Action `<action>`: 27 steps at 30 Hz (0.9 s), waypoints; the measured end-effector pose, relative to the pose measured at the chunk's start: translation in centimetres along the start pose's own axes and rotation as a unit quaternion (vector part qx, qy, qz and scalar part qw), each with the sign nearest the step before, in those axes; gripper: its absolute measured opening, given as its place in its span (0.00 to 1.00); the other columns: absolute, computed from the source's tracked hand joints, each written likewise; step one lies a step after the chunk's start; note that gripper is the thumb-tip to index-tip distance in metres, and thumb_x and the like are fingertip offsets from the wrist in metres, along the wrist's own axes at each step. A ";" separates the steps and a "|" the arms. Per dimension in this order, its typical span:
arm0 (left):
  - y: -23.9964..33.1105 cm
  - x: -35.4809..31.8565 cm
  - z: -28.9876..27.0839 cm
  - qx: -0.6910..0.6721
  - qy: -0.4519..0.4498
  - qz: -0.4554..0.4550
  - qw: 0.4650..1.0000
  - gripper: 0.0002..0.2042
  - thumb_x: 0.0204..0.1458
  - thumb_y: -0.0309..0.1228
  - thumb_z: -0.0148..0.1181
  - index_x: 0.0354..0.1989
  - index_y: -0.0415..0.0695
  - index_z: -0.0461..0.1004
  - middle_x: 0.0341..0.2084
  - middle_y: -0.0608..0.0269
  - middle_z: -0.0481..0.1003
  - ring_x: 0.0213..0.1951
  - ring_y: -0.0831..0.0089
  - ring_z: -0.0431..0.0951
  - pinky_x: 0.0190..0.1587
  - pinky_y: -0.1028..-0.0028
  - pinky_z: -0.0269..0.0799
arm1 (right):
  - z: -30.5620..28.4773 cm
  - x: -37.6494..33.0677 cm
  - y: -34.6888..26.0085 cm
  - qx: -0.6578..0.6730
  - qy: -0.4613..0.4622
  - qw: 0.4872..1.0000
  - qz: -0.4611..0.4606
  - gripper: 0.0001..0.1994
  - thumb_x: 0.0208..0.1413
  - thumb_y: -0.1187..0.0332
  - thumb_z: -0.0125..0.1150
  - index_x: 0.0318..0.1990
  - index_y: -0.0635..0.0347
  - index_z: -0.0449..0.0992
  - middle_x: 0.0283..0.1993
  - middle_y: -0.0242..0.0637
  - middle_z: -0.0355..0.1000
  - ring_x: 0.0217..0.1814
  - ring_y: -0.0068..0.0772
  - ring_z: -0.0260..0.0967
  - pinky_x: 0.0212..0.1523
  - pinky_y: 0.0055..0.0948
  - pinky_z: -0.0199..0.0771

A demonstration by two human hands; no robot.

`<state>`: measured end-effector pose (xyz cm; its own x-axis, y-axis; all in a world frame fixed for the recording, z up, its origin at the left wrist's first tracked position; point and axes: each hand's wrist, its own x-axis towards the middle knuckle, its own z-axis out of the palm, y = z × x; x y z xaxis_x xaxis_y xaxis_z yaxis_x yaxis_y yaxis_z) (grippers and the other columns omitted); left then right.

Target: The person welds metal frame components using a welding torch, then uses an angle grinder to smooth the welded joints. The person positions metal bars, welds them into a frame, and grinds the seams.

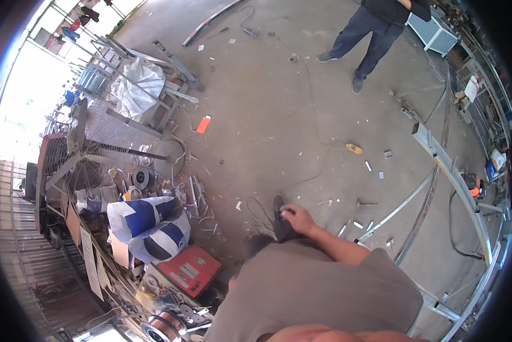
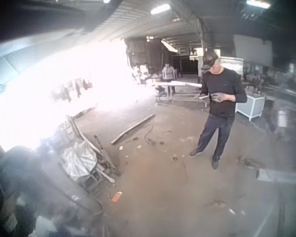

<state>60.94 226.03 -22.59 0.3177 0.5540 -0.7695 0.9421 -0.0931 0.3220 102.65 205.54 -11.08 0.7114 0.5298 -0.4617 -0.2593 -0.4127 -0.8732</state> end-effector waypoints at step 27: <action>92.9 64.9 -36.7 -0.133 -0.110 0.112 0.979 0.24 0.61 0.37 0.62 0.60 0.32 0.77 0.48 0.50 0.83 0.47 0.63 0.83 0.54 0.65 0.77 | -20.6 62.8 -10.5 -0.069 0.133 0.917 0.371 0.07 0.60 0.69 0.59 0.38 0.57 0.84 0.39 0.42 0.79 0.38 0.43 0.82 0.32 0.44 0.82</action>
<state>165.14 283.68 -22.36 0.5566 0.3501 -0.7534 0.7941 0.0424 0.6064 163.46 227.89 -27.66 0.5114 -0.1259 -0.8500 -0.6640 -0.6858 -0.2979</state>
